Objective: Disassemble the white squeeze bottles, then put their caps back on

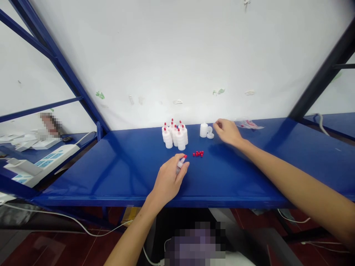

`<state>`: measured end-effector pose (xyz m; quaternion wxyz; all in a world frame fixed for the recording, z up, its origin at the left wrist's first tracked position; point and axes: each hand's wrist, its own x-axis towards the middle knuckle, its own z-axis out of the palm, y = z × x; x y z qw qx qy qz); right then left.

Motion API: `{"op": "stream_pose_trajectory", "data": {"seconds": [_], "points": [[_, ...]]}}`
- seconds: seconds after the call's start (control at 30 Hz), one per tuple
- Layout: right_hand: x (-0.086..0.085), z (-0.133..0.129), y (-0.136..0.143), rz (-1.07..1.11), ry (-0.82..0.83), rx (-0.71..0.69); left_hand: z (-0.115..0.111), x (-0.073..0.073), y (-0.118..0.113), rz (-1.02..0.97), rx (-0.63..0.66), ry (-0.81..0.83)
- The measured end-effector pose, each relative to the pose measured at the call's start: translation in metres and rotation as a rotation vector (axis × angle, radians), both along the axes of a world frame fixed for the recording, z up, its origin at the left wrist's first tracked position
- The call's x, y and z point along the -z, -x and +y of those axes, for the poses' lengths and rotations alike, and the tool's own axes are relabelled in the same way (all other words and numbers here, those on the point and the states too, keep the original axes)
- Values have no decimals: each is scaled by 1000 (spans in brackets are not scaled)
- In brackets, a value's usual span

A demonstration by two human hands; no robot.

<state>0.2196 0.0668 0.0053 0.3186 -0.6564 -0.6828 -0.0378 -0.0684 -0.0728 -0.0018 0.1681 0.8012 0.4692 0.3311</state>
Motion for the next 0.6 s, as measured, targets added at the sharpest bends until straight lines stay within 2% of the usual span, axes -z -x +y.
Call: {"op": "stream_pose_trajectory", "data": {"seconds": [0.13,0.37,0.6], "points": [[6,4,-6,37,60,-47,0,1,0,41,11,-6],[17,20,-17,134,161,-357,0,2,-1,83,32,-10],[25,38,-26,236,302,-440,-1,2,-1,101,58,-36]]}}
